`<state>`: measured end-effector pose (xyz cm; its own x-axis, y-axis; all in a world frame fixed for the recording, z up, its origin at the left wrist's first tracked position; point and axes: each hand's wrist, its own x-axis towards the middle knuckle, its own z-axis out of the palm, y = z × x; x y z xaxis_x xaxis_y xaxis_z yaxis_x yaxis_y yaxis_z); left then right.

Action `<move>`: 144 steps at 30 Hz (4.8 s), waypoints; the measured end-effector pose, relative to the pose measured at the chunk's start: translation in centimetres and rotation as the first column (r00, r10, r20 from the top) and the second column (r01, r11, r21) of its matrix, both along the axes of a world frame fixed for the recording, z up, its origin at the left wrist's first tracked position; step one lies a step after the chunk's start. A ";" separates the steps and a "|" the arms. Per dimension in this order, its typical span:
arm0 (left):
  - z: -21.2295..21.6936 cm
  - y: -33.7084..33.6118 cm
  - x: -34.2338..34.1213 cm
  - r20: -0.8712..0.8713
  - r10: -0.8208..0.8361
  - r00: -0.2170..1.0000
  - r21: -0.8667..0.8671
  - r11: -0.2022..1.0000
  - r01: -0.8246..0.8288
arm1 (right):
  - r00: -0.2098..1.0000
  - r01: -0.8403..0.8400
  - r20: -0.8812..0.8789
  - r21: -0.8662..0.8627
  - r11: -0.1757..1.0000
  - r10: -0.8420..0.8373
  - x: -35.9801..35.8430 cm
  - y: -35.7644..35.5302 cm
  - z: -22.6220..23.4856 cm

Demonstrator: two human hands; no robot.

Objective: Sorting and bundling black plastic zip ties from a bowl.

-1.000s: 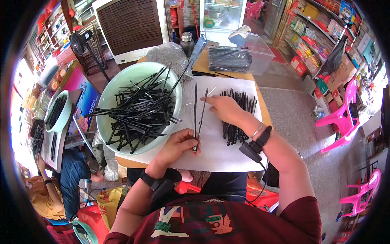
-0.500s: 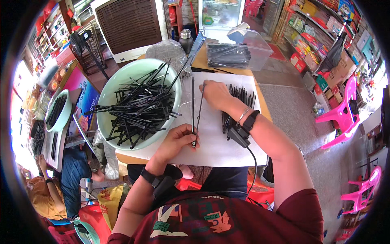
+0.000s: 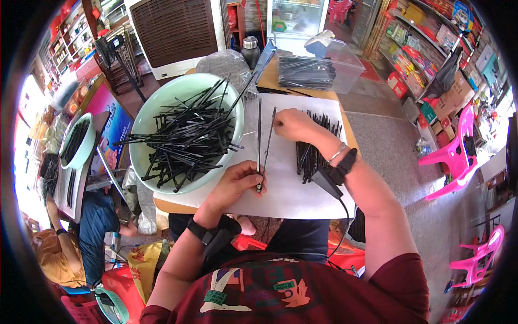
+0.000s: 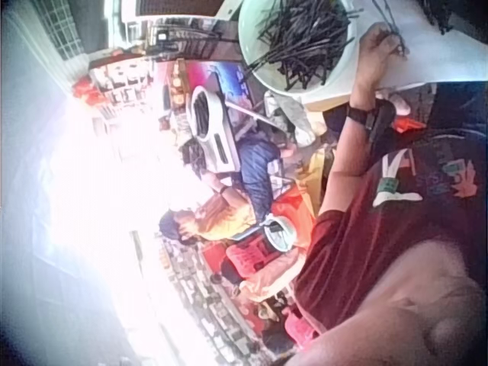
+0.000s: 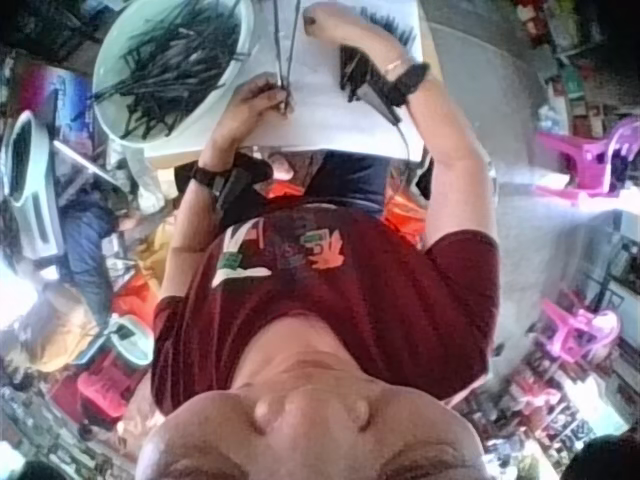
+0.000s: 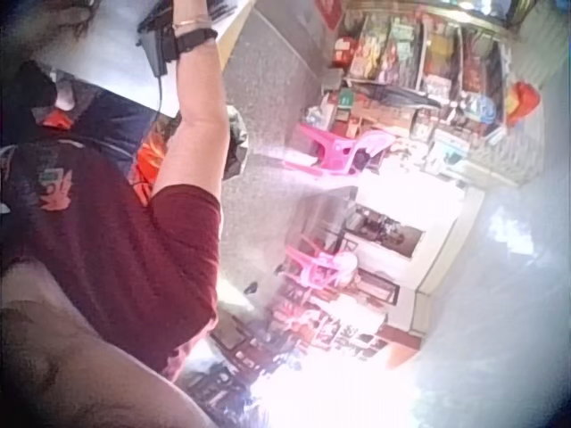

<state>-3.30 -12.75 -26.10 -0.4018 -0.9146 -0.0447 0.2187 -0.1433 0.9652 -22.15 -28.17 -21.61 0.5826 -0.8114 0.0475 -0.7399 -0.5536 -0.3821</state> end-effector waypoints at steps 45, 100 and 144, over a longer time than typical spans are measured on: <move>-0.7 0.0 0.1 -0.017 0.034 0.999 0.002 0.999 -0.034 | 0.235 -0.089 0.904 0.387 0.918 -0.358 -1.1 5.0 -2.0; -0.7 0.1 -0.5 0.061 0.163 0.985 0.018 0.986 -0.164 | 0.229 -0.293 0.906 0.413 0.862 -0.357 -1.3 5.9 -2.3; 1.1 -1.2 -1.3 0.018 0.095 0.995 0.002 0.995 -0.095 | 0.169 -0.432 0.872 0.485 0.761 -0.460 -1.5 5.3 -3.3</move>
<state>-4.58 -13.95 -24.95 -0.3119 -0.9486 -0.0538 0.2139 -0.1253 0.9688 -23.65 -22.87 -24.95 0.4066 -0.9068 0.1114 0.4529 0.0942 -0.8866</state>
